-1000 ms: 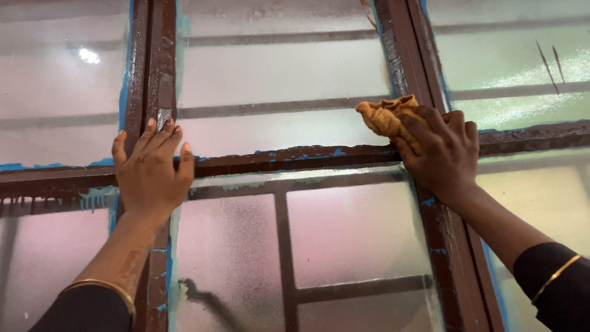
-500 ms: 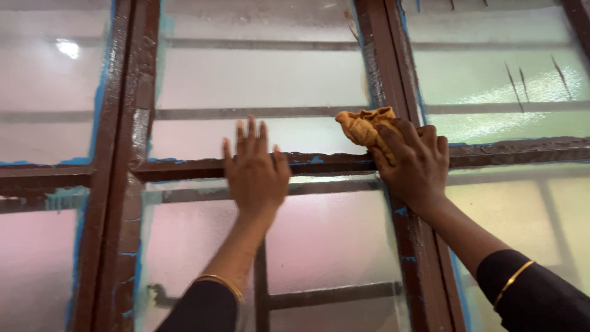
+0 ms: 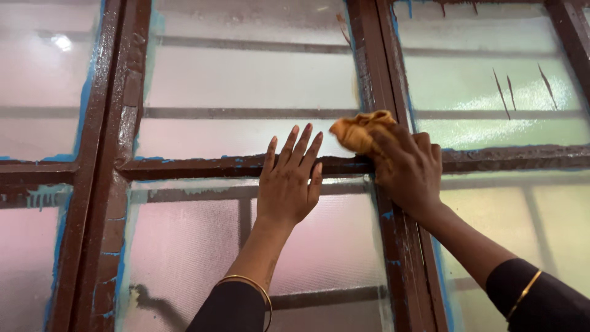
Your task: The person cleans a window by spraying liquid from a spray bottle and wiping the window panes and frame with a cloth.
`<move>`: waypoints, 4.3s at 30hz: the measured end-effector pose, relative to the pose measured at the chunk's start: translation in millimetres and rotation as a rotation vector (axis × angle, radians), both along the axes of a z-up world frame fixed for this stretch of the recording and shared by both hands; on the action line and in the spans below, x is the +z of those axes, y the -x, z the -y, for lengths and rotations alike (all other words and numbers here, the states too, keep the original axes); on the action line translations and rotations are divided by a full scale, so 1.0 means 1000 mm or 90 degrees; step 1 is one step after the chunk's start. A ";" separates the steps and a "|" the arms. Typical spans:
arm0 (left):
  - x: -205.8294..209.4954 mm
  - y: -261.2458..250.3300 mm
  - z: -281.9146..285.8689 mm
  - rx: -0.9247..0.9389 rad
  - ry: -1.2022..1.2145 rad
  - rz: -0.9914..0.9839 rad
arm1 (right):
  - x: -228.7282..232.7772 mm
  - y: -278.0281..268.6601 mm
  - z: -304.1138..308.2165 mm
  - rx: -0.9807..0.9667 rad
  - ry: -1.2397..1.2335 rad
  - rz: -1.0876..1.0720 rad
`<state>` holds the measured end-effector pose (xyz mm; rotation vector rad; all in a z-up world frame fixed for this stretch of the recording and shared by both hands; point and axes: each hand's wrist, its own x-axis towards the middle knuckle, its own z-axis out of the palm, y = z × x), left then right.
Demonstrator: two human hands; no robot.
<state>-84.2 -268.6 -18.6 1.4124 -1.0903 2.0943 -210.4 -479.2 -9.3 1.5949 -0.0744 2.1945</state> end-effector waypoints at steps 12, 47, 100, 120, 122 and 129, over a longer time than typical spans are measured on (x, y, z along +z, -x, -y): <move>-0.002 0.002 0.000 0.052 0.019 -0.060 | 0.067 0.002 0.015 -0.051 0.163 -0.033; -0.002 0.004 -0.005 0.049 -0.001 -0.048 | 0.069 -0.021 0.049 0.125 -0.013 0.051; 0.006 0.068 0.139 -0.086 0.016 -0.035 | 0.007 0.029 0.070 0.116 0.069 -0.011; 0.003 0.103 0.200 0.278 0.031 -0.052 | -0.022 0.087 0.184 -0.065 0.118 -0.043; -0.011 0.094 0.191 0.169 0.055 -0.017 | -0.021 0.087 0.201 -0.092 0.111 -0.041; -0.017 0.084 0.192 0.015 0.063 -0.022 | -0.022 0.110 0.300 -0.217 0.010 -0.023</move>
